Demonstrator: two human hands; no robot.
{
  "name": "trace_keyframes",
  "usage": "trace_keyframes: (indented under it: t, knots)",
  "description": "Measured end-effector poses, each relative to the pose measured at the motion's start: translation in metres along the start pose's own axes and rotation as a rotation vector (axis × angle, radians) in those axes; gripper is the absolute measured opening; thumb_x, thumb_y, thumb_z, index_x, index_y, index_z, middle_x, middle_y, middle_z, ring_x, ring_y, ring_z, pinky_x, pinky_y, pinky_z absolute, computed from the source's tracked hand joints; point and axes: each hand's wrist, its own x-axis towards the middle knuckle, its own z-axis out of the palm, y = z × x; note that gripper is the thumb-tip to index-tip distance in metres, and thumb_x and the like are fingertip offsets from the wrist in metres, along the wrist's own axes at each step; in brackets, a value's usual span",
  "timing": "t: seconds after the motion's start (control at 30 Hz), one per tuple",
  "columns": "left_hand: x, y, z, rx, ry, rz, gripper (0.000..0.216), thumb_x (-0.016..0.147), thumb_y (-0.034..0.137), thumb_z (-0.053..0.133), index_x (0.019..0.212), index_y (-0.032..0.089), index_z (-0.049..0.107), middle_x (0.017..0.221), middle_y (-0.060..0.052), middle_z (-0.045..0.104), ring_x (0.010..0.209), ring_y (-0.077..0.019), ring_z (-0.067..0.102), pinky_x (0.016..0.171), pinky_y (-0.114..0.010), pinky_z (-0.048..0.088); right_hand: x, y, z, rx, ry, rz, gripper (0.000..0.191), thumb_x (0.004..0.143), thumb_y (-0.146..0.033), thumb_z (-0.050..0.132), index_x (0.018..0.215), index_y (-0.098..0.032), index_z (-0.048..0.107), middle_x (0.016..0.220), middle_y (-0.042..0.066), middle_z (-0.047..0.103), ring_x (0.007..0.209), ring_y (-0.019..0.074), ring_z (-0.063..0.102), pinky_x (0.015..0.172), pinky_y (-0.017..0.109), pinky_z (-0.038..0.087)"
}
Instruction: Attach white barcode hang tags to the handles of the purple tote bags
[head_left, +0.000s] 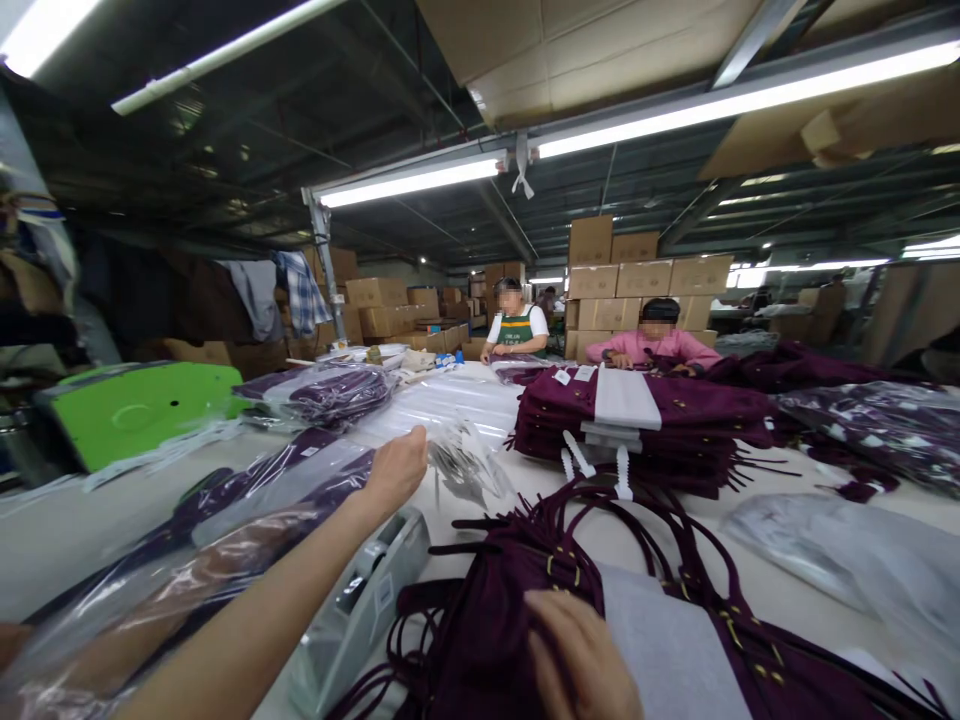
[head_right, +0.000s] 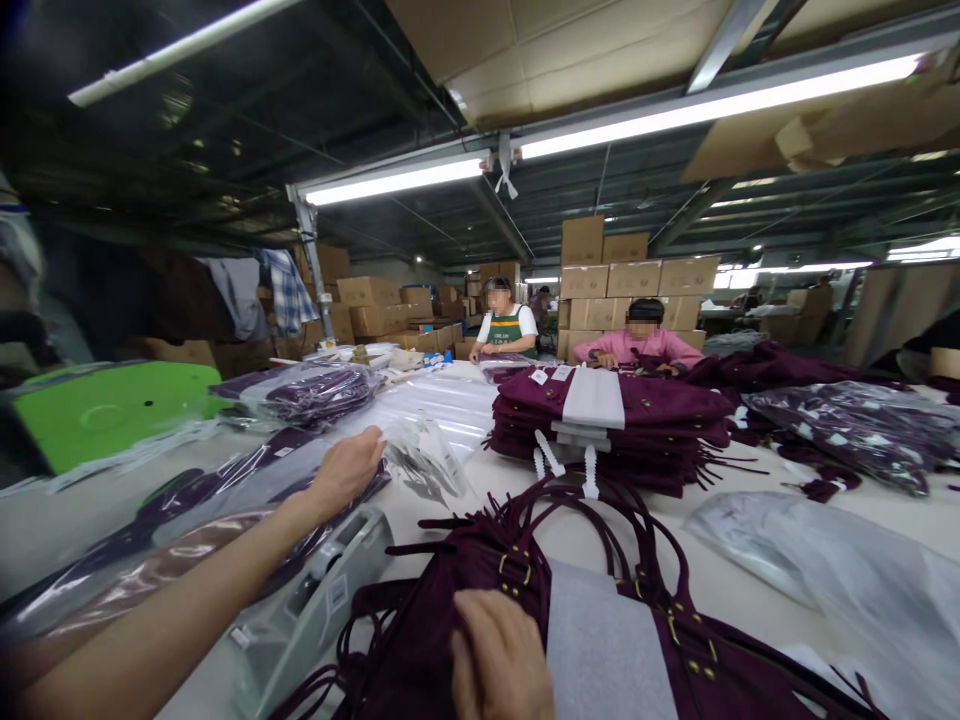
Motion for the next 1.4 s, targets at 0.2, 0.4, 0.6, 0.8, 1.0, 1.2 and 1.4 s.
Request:
trace_keyframes:
  t: [0.2, 0.4, 0.6, 0.8, 1.0, 1.2, 1.4]
  knots:
    - [-0.031, 0.008, -0.038, -0.011, 0.021, 0.064, 0.026, 0.089, 0.028, 0.025, 0.092, 0.017, 0.049, 0.081, -0.009, 0.065, 0.081, -0.023, 0.062, 0.063, -0.028, 0.038, 0.064, 0.006, -0.018, -0.064, 0.032, 0.139, 0.02, 0.086, -0.03, 0.044, 0.097, -0.018, 0.054, 0.09, 0.007, 0.06, 0.082, 0.0198, 0.055, 0.072, 0.033, 0.046]
    - [-0.061, 0.016, -0.054, -0.029, 0.01, 0.144, 0.024, 0.089, 0.027, 0.028, 0.089, 0.017, 0.05, 0.08, -0.007, 0.065, 0.08, -0.0215, 0.062, 0.062, -0.026, 0.037, 0.062, 0.002, -0.008, -0.145, 0.036, 0.153, 0.023, 0.087, -0.028, 0.038, 0.072, -0.019, 0.053, 0.065, 0.002, 0.055, 0.062, 0.0161, 0.051, 0.058, 0.028, 0.036]
    - [-0.075, 0.013, -0.051, -0.077, 0.035, 0.201, 0.034, 0.088, 0.025, 0.03, 0.119, 0.021, 0.044, 0.093, -0.007, 0.065, 0.085, -0.0208, 0.061, 0.069, -0.027, 0.04, 0.061, -0.008, -0.056, -0.171, 0.125, -0.009, 0.016, 0.084, -0.02, 0.04, 0.071, -0.018, 0.049, 0.062, 0.0, 0.051, 0.059, 0.0141, 0.048, 0.056, 0.026, 0.035]
    - [-0.088, 0.026, -0.051, -0.051, -0.055, 0.369, 0.05, 0.081, 0.013, 0.031, 0.123, 0.035, 0.045, 0.087, -0.005, 0.063, 0.078, -0.0188, 0.06, 0.063, -0.025, 0.04, 0.064, -0.029, -0.104, -0.125, 0.086, -0.102, 0.008, 0.085, -0.014, 0.042, 0.081, -0.018, 0.048, 0.069, 0.0, 0.053, 0.064, 0.0128, 0.05, 0.06, 0.025, 0.039]
    - [-0.096, 0.038, -0.057, -0.561, -0.192, 0.252, 0.037, 0.076, 0.016, 0.04, 0.102, 0.028, 0.065, 0.068, 0.0, 0.063, 0.064, -0.0119, 0.053, 0.058, -0.02, 0.036, 0.051, -0.034, -0.126, -0.1, 0.027, -0.167, 0.008, 0.083, -0.013, 0.043, 0.082, -0.019, 0.048, 0.069, 0.0, 0.053, 0.063, 0.0122, 0.052, 0.059, 0.024, 0.041]
    - [-0.106, 0.051, -0.065, -1.069, -0.42, 0.026, 0.043, 0.072, 0.017, 0.042, 0.112, 0.016, 0.058, 0.037, 0.009, 0.03, 0.035, -0.005, 0.022, 0.038, -0.017, 0.018, 0.033, -0.041, -0.139, -0.151, -0.082, -0.264, 0.012, 0.082, -0.009, 0.041, 0.078, -0.019, 0.046, 0.062, 0.0, 0.052, 0.055, 0.0114, 0.051, 0.053, 0.024, 0.041]
    - [-0.114, 0.06, -0.068, -1.3, -0.414, -0.047, 0.039, 0.066, 0.011, 0.042, 0.099, 0.011, 0.063, 0.038, 0.008, 0.037, 0.033, -0.0037, 0.026, 0.035, -0.016, 0.022, 0.036, -0.057, -0.148, -0.169, 0.003, -0.372, 0.016, 0.079, -0.005, 0.042, 0.086, -0.019, 0.047, 0.063, 0.001, 0.056, 0.055, 0.0114, 0.054, 0.052, 0.023, 0.044]
